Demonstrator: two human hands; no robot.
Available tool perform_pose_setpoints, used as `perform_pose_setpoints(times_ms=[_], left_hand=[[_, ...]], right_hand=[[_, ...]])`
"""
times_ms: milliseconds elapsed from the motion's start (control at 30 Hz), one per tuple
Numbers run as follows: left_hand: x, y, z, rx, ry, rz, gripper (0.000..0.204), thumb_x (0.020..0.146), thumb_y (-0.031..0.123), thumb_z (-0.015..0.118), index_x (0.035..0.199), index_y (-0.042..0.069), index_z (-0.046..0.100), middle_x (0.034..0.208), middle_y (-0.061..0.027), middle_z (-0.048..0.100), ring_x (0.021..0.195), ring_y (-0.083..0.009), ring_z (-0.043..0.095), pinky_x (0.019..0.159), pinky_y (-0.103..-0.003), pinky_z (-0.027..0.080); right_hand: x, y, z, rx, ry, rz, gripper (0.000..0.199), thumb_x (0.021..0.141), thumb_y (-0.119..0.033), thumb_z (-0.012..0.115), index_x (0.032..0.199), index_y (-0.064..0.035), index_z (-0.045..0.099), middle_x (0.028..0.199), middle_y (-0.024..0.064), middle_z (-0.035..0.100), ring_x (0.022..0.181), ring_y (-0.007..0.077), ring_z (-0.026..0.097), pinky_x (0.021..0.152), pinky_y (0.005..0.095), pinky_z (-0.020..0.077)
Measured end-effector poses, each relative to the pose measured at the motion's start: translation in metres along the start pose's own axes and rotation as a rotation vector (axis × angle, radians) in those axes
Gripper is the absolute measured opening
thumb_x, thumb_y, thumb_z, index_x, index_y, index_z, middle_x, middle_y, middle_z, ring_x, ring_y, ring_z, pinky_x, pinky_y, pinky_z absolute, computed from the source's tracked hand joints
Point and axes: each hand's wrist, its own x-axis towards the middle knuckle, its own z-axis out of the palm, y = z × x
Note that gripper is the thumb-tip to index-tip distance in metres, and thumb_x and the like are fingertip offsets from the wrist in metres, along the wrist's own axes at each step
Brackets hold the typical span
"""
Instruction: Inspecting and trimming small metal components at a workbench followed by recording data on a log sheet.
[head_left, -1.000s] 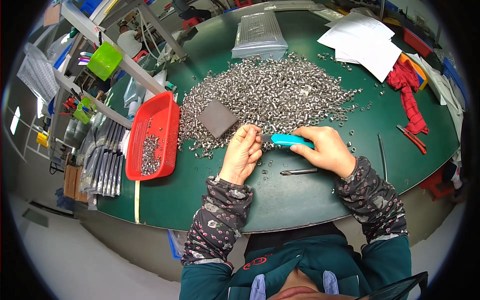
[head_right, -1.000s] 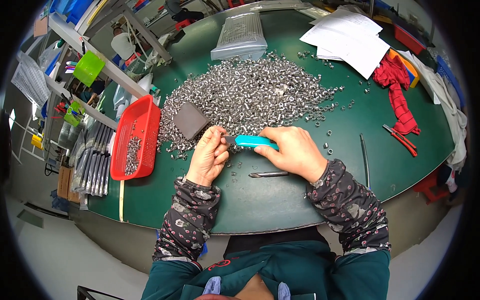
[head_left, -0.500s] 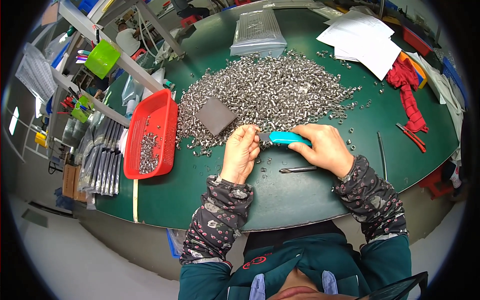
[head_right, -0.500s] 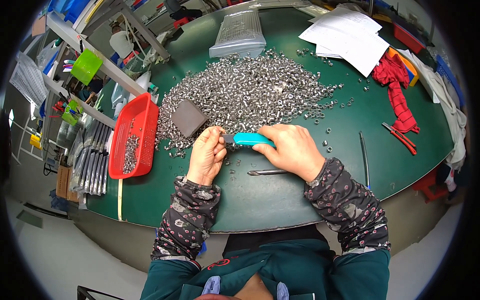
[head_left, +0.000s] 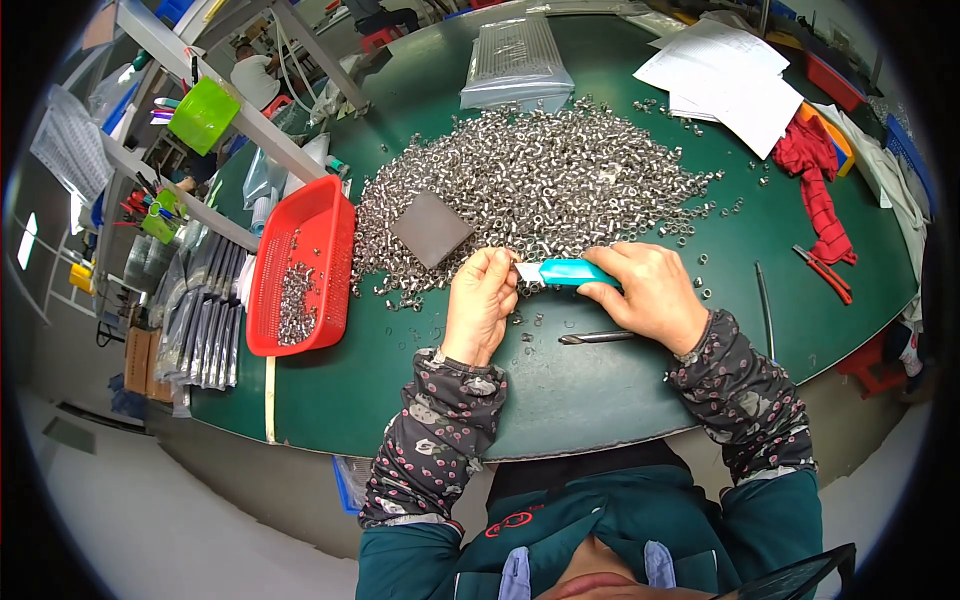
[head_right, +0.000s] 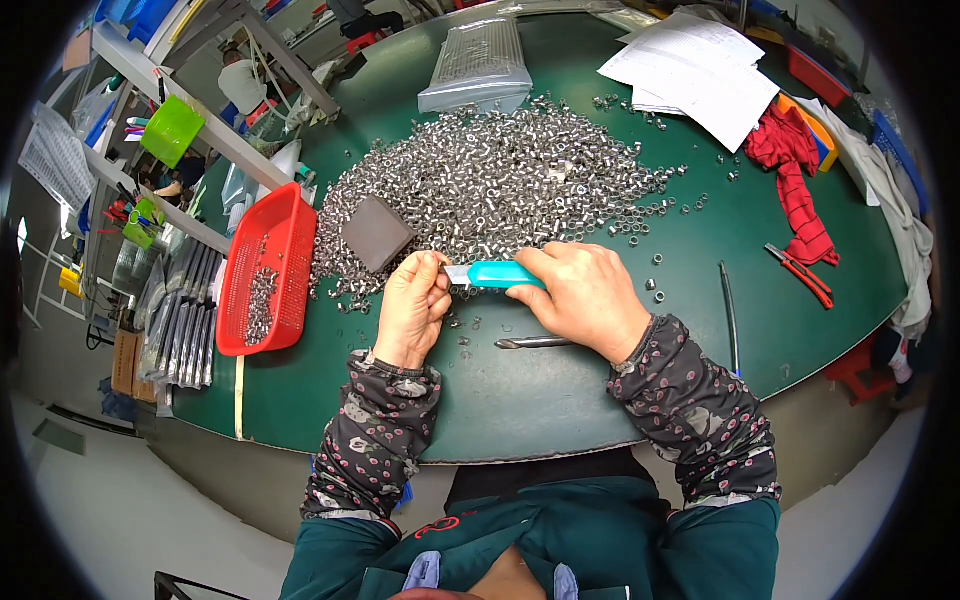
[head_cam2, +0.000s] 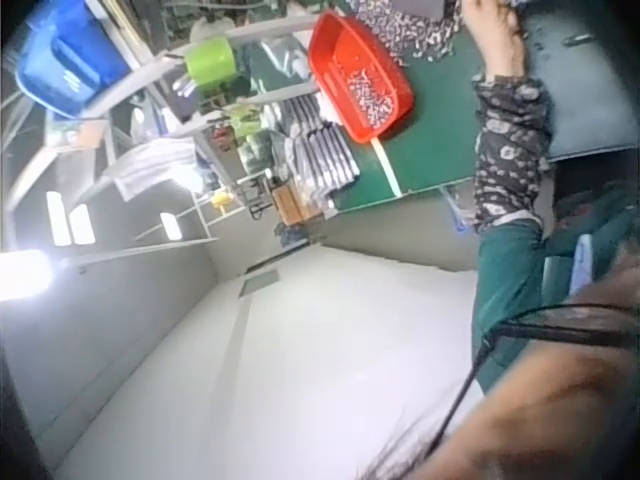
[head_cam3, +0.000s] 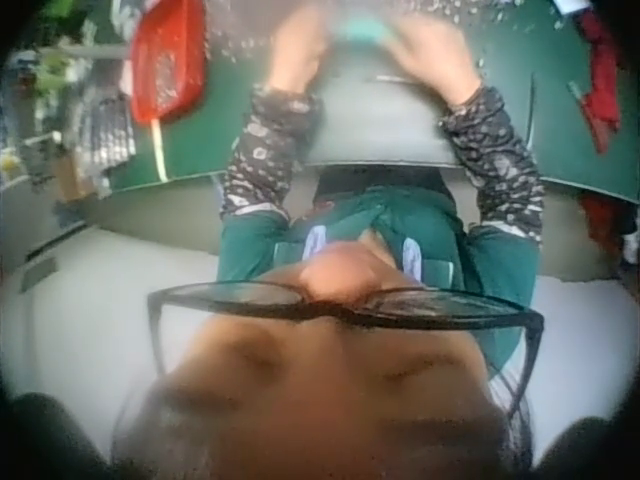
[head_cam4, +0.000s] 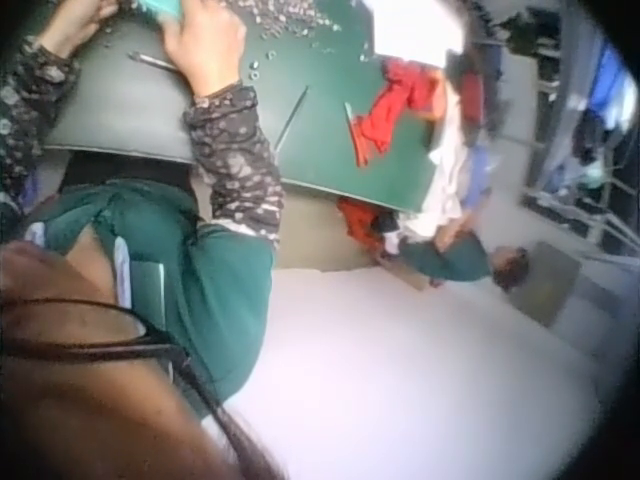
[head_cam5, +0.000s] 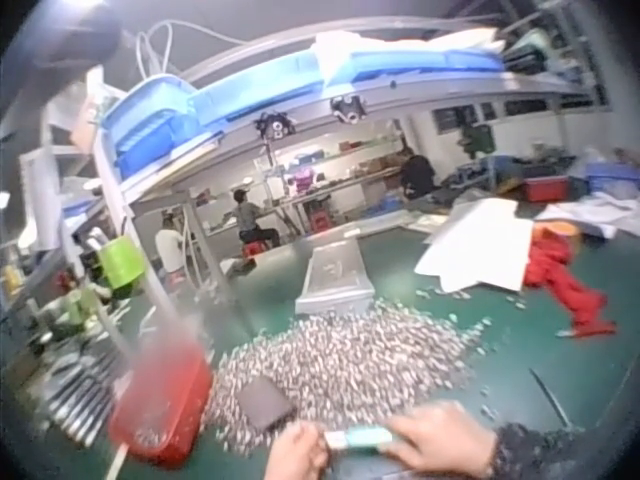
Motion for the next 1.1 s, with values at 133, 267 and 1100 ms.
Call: perform_pose_setpoints(times_ms=[133, 267, 1100], left_hand=[[-0.0001, 0.0003, -0.0009, 0.013, -0.007, 0.002, 0.015, 0.086, 0.021, 0.052, 0.084, 0.005, 0.054, 0.063, 0.0014, 0.047, 0.046, -0.0013, 0.031, 0.037, -0.014, 0.022], [-0.0006, 0.0008, 0.001, 0.036, 0.007, 0.002, 0.016, 0.087, 0.022, 0.052, 0.083, 0.006, 0.054, 0.062, 0.0018, 0.046, 0.045, -0.0011, 0.03, 0.037, -0.015, 0.022], [-0.0011, 0.0097, -0.0007, 0.137, -0.072, -0.097, 0.025, 0.087, 0.029, 0.05, 0.075, 0.008, 0.051, 0.063, 0.0031, 0.044, 0.049, -0.0009, 0.034, 0.037, -0.013, 0.023]], right_hand=[[0.0002, -0.0007, -0.0004, -0.019, 0.013, -0.018, 0.025, 0.07, -0.022, 0.065, 0.088, -0.0061, 0.059, 0.069, 0.0105, 0.055, 0.063, 0.0294, 0.055, 0.056, 0.0377, 0.0438], [0.0004, -0.0008, -0.0011, -0.025, 0.025, -0.036, 0.026, 0.069, -0.022, 0.065, 0.088, -0.0061, 0.058, 0.067, 0.0102, 0.054, 0.062, 0.0293, 0.055, 0.056, 0.0379, 0.0435], [0.0028, 0.0021, -0.0058, -0.042, 0.034, -0.118, 0.024, 0.07, -0.025, 0.064, 0.085, -0.0071, 0.057, 0.062, 0.0073, 0.051, 0.06, 0.0255, 0.055, 0.054, 0.0372, 0.0434]])
